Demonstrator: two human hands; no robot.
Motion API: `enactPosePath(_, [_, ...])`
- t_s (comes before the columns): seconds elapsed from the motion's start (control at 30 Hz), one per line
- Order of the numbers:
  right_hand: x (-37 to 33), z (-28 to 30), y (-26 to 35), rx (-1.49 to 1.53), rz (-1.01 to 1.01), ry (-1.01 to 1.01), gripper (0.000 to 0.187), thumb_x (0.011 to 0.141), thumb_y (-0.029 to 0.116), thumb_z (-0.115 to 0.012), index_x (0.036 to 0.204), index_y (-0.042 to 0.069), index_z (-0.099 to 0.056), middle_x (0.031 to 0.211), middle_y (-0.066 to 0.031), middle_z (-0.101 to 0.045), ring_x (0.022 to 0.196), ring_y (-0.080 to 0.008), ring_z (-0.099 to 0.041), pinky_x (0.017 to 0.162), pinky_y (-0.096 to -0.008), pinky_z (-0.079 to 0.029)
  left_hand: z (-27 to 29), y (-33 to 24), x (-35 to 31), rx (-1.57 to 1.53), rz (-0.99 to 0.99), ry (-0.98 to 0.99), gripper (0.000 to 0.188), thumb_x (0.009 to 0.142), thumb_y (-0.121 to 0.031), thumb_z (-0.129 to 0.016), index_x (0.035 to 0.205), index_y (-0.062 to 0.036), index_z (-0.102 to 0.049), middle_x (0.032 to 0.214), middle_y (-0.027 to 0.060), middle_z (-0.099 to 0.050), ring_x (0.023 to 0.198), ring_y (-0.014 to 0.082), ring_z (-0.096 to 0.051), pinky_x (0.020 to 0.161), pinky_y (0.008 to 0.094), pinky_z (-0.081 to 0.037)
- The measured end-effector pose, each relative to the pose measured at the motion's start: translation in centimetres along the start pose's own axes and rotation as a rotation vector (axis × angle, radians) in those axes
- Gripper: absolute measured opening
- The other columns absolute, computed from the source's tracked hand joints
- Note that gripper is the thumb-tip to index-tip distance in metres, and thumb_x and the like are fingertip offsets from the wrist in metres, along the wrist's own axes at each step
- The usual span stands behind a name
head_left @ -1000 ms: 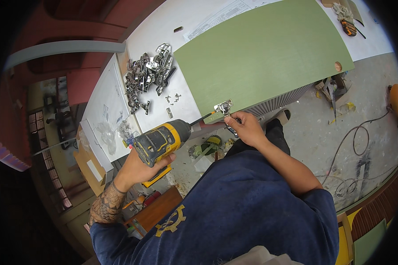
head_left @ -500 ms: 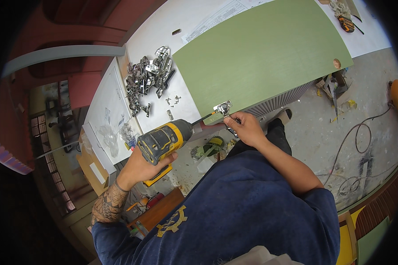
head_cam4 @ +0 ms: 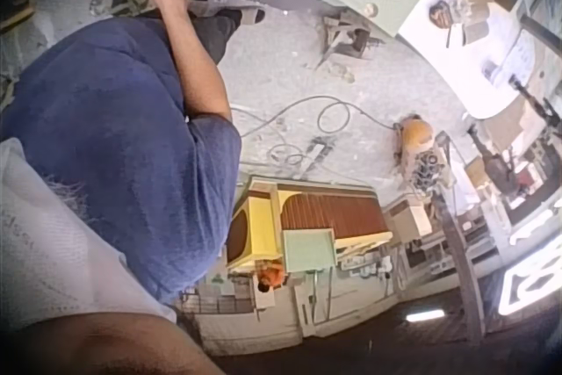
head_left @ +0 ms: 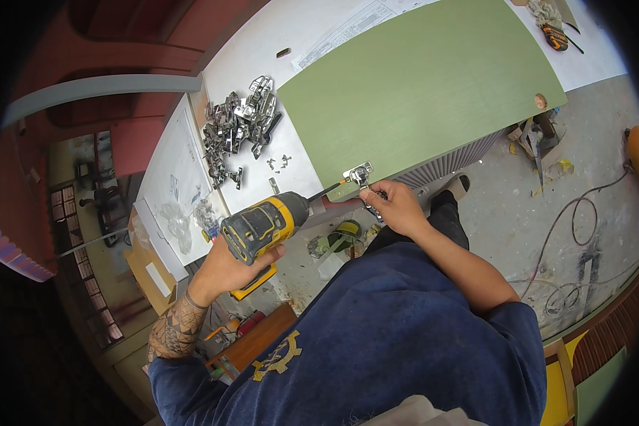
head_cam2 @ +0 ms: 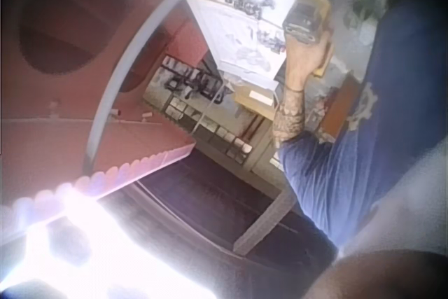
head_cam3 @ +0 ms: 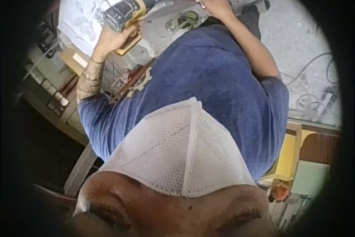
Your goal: The person attaches metal hinges to a green cabinet door using a power drill. They place the hinges into pre-drilled holes, secure them with screws using the drill, and then pick up another cabinet door from the floor to repeat the process.
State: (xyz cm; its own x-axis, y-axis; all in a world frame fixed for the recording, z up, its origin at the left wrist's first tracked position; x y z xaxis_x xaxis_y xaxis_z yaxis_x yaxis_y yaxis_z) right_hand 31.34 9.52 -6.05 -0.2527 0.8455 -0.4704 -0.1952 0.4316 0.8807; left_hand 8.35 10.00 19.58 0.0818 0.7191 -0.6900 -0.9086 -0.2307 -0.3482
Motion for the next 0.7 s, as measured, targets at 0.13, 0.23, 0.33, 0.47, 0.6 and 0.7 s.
enactPosePath(0.13, [-0.06,-0.03,0.00,-0.005,0.014,-0.012,0.047,0.095,0.046,-0.072,0.104,0.000,-0.077,0.075,-0.0162,-0.070,0.066,-0.0249,-0.065,0.066,-0.0390,-0.050,-0.01,-0.22,0.03,0.008,-0.003,0.009,0.034,0.091,-0.028,-0.077,0.113,-0.0025,-0.072,0.104,0.0142,-0.075,0.094,0.0295,-0.072,0.087,0.0395,-0.057])
enactPosePath(0.23, [-0.05,0.02,0.01,-0.001,0.025,-0.011,0.048,0.095,0.046,-0.071,0.104,0.000,-0.077,0.074,-0.0161,-0.070,0.066,-0.0247,-0.065,0.066,-0.0389,-0.050,0.03,-0.40,-0.01,-0.002,-0.001,0.005,0.033,0.091,-0.027,-0.077,0.113,-0.0025,-0.072,0.104,0.0143,-0.075,0.093,0.0298,-0.072,0.086,0.0395,-0.057])
enactPosePath(0.33, [0.10,-0.03,-0.18,0.005,0.045,-0.014,0.048,0.095,0.046,-0.071,0.104,-0.001,-0.077,0.074,-0.0160,-0.070,0.066,-0.0244,-0.066,0.065,-0.0386,-0.050,-0.04,-0.30,0.12,-0.003,-0.012,0.019,0.033,0.091,-0.027,-0.077,0.113,-0.0020,-0.072,0.104,0.0145,-0.075,0.094,0.0296,-0.072,0.087,0.0394,-0.057])
enactPosePath(0.47, [-0.06,0.14,0.31,-0.002,0.031,0.004,0.048,0.095,0.046,-0.071,0.104,-0.001,-0.077,0.073,-0.0160,-0.070,0.066,-0.0245,-0.066,0.065,-0.0388,-0.051,-0.10,-0.29,0.07,-0.045,-0.060,0.003,0.026,0.091,-0.015,-0.078,0.110,-0.0002,-0.070,0.085,0.0048,-0.072,0.071,0.0111,-0.068,0.068,0.0300,-0.055])
enactPosePath(0.6, [0.01,0.20,0.27,-0.002,0.011,0.011,0.047,0.095,0.045,-0.071,0.104,-0.001,-0.077,0.073,-0.0161,-0.069,0.065,-0.0247,-0.065,0.065,-0.0394,-0.050,-0.15,-0.16,0.14,-0.035,-0.094,-0.007,0.025,0.091,-0.014,-0.078,0.109,-0.0001,-0.069,0.083,0.0041,-0.071,0.070,0.0110,-0.067,0.067,0.0300,-0.055])
enactPosePath(0.7, [-0.13,0.39,0.71,-0.018,0.009,0.016,0.047,0.095,0.045,-0.072,0.103,-0.001,-0.077,0.074,-0.0163,-0.069,0.066,-0.0243,-0.064,0.065,-0.0392,-0.050,-0.05,-0.28,0.02,-0.023,-0.048,0.003,0.030,0.090,-0.019,-0.078,0.113,-0.0006,-0.070,0.095,0.0095,-0.073,0.083,0.0195,-0.070,0.077,0.0338,-0.056])
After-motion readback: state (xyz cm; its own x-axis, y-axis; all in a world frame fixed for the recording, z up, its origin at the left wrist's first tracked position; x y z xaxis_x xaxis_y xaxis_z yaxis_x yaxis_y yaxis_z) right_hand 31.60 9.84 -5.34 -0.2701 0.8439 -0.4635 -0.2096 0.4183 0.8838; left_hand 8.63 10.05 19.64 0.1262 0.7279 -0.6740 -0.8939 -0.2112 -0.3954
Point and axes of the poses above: each hand's wrist, its own x-axis towards the middle knuckle, its own z-axis out of the back of the hand, y = z × x, the point moved 4 cm from there along x, towards the middle knuckle
